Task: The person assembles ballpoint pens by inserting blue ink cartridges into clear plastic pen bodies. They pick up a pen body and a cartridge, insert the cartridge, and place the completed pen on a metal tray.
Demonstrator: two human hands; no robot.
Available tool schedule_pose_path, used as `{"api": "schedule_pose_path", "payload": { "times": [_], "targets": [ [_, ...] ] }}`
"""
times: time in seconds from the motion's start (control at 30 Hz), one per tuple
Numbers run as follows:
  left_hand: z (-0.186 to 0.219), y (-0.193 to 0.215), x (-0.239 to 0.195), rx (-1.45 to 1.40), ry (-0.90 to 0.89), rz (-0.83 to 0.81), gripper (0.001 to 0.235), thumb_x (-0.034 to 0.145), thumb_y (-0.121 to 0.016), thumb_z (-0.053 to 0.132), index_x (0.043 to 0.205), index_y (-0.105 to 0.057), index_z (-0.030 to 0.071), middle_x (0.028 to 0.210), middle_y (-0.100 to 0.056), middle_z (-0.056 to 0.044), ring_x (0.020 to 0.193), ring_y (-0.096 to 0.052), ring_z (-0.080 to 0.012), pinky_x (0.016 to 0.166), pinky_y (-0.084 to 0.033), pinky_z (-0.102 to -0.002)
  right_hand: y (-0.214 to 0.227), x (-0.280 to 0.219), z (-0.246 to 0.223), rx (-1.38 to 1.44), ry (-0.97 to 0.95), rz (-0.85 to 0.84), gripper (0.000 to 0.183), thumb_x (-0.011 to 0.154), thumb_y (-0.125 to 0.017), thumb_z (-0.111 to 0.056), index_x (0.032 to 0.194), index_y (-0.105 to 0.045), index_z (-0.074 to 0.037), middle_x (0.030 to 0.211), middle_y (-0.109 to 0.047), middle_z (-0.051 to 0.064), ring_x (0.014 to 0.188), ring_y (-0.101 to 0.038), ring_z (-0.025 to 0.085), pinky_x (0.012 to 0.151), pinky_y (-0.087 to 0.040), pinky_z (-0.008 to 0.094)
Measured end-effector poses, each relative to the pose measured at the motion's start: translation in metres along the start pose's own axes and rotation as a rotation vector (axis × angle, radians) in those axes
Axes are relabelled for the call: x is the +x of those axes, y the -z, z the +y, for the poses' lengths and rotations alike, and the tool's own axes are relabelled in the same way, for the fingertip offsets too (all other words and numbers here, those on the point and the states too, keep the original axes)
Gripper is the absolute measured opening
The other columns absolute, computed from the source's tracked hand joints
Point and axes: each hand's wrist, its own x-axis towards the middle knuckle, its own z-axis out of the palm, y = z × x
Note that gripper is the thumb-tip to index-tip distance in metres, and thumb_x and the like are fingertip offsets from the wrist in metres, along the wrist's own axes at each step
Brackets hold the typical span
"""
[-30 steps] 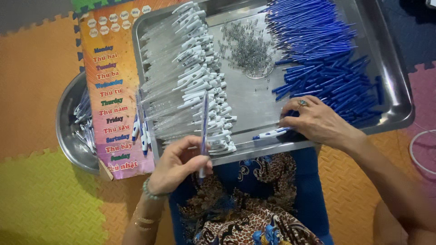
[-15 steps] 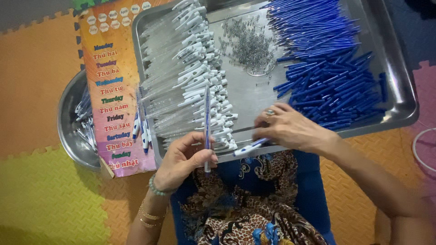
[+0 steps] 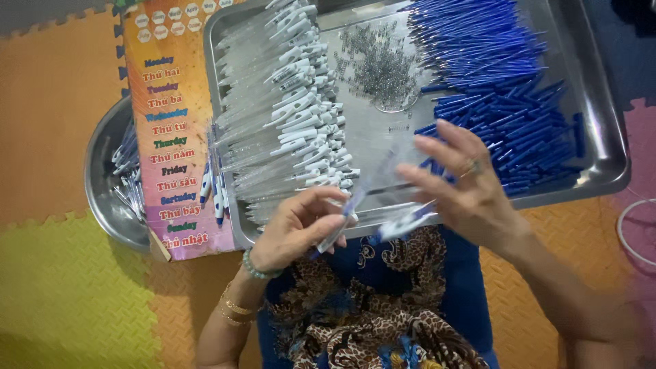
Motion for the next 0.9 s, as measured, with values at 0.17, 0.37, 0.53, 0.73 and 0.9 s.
{"api": "schedule_pose_path", "payload": {
  "times": [0.17, 0.37, 0.53, 0.73, 0.9],
  "targets": [
    [0.028, -0.005, 0.005, 0.135, 0.056, -0.085, 0.027, 0.112, -0.066, 0.02, 0.135, -0.072, 0.006, 0.105, -0.084, -0.014, 0.076, -0.08, -0.0162, 0.063, -0.064, -0.024, 0.003, 0.029, -0.031, 0.029, 0.11, -0.127, 0.046, 0.108, -0.083, -0.017, 0.149, -0.062, -0.014, 0.138, -0.065, 0.013, 0.125, -0.056, 0.033, 0.109, -0.041, 0.054],
    [-0.024, 0.009, -0.019, -0.344, 0.097, -0.097, 0.075, 0.115, -0.048, 0.059, 0.155, -0.056, -0.004, 0.126, -0.074, -0.027, 0.115, -0.075, -0.0357, 0.105, -0.064, -0.047, -0.02, -0.009, -0.056, 0.463, -0.136, -0.27, 0.035, 0.105, -0.064, -0.001, 0.14, -0.064, -0.007, 0.096, -0.079, 0.008, 0.069, -0.075, 0.02, 0.064, -0.065, 0.034],
    [-0.046, -0.022, -0.015, -0.081, -0.308, 0.037, 0.041, 0.118, -0.067, 0.05, 0.147, -0.065, 0.021, 0.132, -0.057, 0.001, 0.126, -0.054, -0.0185, 0.117, -0.051, -0.04, -0.023, -0.004, -0.075, 0.858, -0.39, -0.409, 0.052, 0.096, -0.067, 0.008, 0.146, -0.065, -0.008, 0.099, -0.085, 0.007, 0.064, -0.08, 0.015, 0.06, -0.068, 0.026],
    [-0.049, -0.031, -0.031, -0.258, -0.35, 0.227, 0.026, 0.121, -0.056, 0.028, 0.126, -0.067, 0.005, 0.119, -0.073, -0.01, 0.107, -0.072, -0.0235, 0.097, -0.067, -0.038, -0.031, 0.031, 0.008, 0.591, -0.513, -0.663, 0.023, 0.11, -0.056, -0.023, 0.12, -0.076, -0.018, 0.12, -0.082, 0.003, 0.105, -0.082, 0.017, 0.091, -0.066, 0.033],
    [-0.045, -0.043, -0.053, -0.313, -0.159, 0.269, 0.032, 0.117, -0.06, 0.029, 0.124, -0.063, -0.003, 0.107, -0.071, -0.018, 0.095, -0.077, -0.034, 0.083, -0.073, -0.049, -0.065, 0.059, 0.06, 0.258, -0.568, -0.763, 0.037, 0.119, -0.054, -0.035, 0.112, -0.075, -0.004, 0.094, -0.069, 0.012, 0.081, -0.065, 0.03, 0.078, -0.05, 0.046]
  ]
}}
